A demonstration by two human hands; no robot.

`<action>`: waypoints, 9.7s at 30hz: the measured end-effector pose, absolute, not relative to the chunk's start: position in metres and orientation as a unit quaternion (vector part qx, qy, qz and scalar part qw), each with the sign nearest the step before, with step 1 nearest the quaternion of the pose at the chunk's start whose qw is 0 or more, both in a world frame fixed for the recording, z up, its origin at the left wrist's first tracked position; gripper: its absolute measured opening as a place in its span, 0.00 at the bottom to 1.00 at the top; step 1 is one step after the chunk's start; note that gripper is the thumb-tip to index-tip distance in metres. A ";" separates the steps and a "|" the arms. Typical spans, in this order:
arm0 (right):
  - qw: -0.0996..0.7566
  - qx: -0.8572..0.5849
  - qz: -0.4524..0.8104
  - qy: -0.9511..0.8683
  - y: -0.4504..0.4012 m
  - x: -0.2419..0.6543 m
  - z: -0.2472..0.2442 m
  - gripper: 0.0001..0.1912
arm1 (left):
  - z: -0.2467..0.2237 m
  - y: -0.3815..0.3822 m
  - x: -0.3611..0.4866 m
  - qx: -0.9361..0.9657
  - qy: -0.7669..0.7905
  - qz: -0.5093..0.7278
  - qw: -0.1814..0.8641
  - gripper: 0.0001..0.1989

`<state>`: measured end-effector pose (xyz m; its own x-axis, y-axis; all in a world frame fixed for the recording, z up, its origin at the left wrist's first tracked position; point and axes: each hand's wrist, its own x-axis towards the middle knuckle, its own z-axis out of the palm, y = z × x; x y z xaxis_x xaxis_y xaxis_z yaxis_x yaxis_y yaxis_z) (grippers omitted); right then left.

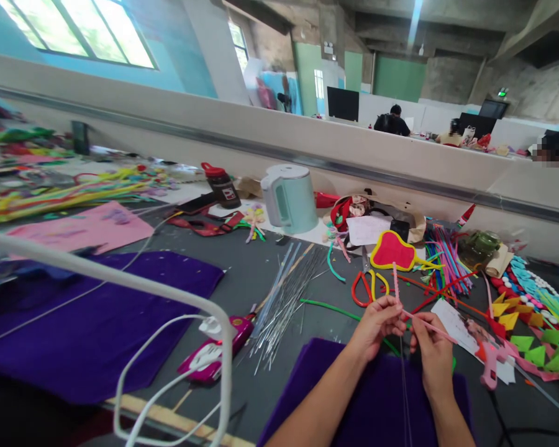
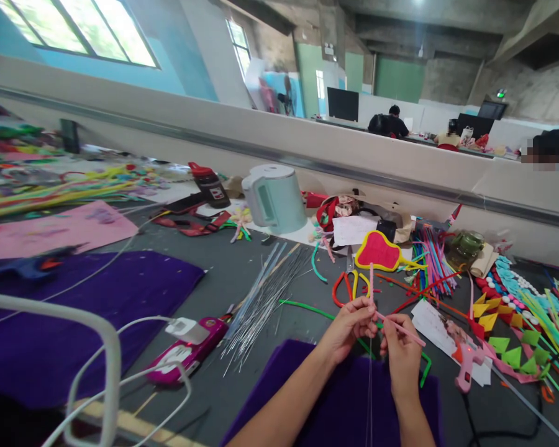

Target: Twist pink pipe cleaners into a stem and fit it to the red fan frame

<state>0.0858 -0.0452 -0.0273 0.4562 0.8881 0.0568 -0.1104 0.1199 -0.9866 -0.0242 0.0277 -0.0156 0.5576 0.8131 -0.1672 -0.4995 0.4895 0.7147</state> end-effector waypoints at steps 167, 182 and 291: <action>0.611 -0.521 0.537 -0.258 -0.039 0.072 -0.024 0.16 | -0.009 0.034 -0.036 0.404 0.319 0.349 0.783 0.14; 0.528 -0.632 0.251 -0.509 -0.047 0.077 -0.024 0.13 | -0.012 0.034 -0.037 0.462 0.325 0.349 0.747 0.13; 0.632 -0.458 0.570 -0.258 -0.039 0.077 -0.021 0.14 | -0.007 0.031 -0.033 0.396 0.301 0.379 0.780 0.16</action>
<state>0.0766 -0.0394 -0.0208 0.2178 0.9564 -0.1946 -0.4836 -0.0675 -0.8727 -0.0326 0.0308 -0.0072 0.5314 0.8299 -0.1700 -0.3531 0.3994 0.8461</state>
